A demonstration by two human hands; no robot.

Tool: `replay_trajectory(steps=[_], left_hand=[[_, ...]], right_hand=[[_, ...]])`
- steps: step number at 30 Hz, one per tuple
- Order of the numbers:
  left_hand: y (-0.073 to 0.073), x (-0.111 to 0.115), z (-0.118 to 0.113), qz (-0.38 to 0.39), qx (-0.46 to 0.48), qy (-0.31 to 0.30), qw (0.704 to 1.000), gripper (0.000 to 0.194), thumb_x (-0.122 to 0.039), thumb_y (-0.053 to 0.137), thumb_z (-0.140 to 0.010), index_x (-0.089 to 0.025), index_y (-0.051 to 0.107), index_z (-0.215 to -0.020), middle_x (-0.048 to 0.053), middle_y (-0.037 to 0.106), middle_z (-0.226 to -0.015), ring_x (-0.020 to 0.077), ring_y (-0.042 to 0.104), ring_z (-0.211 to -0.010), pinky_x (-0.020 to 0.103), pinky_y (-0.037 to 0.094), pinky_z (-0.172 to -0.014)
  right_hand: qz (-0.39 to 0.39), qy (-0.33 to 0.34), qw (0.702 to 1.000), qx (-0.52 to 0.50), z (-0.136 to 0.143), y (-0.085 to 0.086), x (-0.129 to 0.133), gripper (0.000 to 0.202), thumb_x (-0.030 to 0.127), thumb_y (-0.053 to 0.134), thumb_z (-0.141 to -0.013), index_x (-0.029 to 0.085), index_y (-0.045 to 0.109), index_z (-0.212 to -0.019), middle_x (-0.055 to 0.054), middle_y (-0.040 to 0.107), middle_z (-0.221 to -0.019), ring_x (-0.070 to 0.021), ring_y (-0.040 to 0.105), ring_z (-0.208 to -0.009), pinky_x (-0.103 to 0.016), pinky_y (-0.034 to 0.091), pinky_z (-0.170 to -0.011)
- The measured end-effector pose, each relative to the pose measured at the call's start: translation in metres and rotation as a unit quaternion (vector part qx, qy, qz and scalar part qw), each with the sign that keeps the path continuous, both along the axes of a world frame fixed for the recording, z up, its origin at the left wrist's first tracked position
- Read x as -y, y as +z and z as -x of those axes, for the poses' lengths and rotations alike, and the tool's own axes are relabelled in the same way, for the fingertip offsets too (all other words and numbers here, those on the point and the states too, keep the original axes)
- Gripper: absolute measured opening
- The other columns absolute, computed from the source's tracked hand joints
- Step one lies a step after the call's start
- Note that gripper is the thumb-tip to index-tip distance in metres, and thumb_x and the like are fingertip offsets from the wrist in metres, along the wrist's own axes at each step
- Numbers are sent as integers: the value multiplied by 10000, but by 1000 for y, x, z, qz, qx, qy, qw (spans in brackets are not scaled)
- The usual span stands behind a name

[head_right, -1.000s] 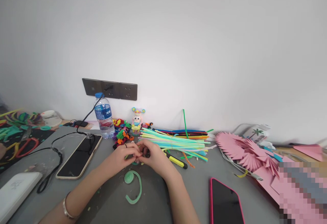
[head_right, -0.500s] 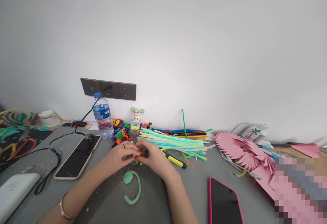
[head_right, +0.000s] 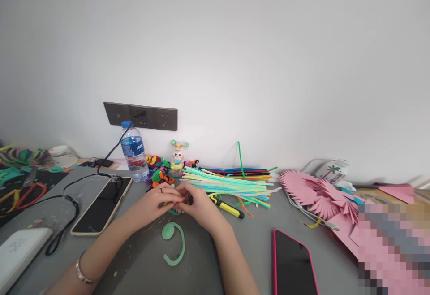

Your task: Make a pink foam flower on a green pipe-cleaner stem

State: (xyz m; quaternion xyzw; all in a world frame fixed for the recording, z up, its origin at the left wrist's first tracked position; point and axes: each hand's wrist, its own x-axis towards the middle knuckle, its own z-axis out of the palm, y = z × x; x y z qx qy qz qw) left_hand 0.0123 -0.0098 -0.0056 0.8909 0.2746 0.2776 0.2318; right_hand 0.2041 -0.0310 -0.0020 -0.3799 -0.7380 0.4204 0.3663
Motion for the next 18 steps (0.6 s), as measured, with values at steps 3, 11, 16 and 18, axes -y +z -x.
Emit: replay_trajectory(steps=[3, 11, 16, 18], left_hand=[[0, 0, -1, 10, 1, -4, 1000, 286, -170, 551, -894, -305, 698, -1099, 29, 722, -1080, 196, 600, -1005, 356, 437, -939], [4, 2, 2, 41, 8, -4, 999, 275, -171, 531, -899, -276, 714, -1076, 37, 721, -1074, 189, 601, -1008, 326, 439, -914], [2, 0, 4, 57, -3, -1, 998, 242, -220, 536, -911, -260, 719, -1064, 40, 723, -1080, 192, 596, -1029, 346, 404, -969], [0, -1, 4, 60, -1, -5, 998, 237, -232, 536, -915, -264, 719, -1063, 35, 724, -1085, 188, 597, -1030, 347, 391, -984]], right_hand=[[9, 3, 1000, -3, 0, -1, -1, 234, 59, 592, -767, 212, 602, -944, 21, 664, -785, -144, 584, -691, -248, 406, -643], [6, -10, 1000, 14, 0, -2, -1, 230, 60, 635, -739, 209, 611, -911, 34, 638, -729, -143, 557, -675, -239, 368, -608], [14, -8, 1000, 16, 0, -5, -3, 243, 52, 646, -726, 209, 609, -908, 39, 625, -714, -143, 556, -666, -238, 374, -615], [20, -7, 1000, 18, 1, -7, -4, 242, 61, 654, -725, 211, 607, -909, 36, 631, -715, -146, 561, -666, -240, 384, -620]])
